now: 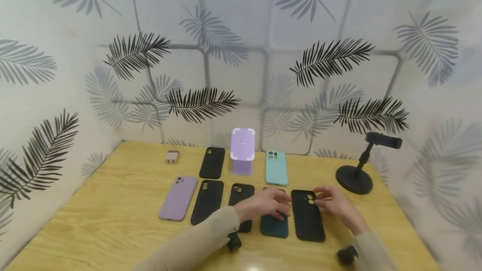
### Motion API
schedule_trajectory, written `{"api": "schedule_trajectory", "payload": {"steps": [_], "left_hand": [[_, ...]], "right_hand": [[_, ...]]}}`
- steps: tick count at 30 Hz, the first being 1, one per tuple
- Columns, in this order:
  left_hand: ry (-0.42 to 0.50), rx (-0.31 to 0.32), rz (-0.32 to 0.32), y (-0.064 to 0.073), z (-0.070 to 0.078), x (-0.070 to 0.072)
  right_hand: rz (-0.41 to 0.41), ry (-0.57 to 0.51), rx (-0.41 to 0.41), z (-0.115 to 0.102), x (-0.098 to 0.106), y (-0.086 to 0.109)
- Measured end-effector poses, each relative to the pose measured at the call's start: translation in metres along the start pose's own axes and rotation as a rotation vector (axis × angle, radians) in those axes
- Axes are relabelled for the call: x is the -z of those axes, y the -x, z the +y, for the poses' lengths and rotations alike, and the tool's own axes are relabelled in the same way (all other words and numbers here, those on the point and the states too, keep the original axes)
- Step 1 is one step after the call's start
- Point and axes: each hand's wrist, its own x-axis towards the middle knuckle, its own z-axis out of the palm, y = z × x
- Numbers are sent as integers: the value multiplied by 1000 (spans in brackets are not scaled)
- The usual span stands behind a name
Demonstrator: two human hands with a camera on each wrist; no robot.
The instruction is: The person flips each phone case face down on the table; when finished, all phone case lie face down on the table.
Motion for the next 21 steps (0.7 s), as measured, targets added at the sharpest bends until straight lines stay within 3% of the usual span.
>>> {"api": "schedule_trajectory", "payload": {"steps": [13,21], "left_hand": [[4,18,-60,4,-3,-15],[47,45,-69,5,1,-18]], "right_hand": [[-70,-46,-60,6,-3,20],[-37,-70,-128,7,-5,21]]}}
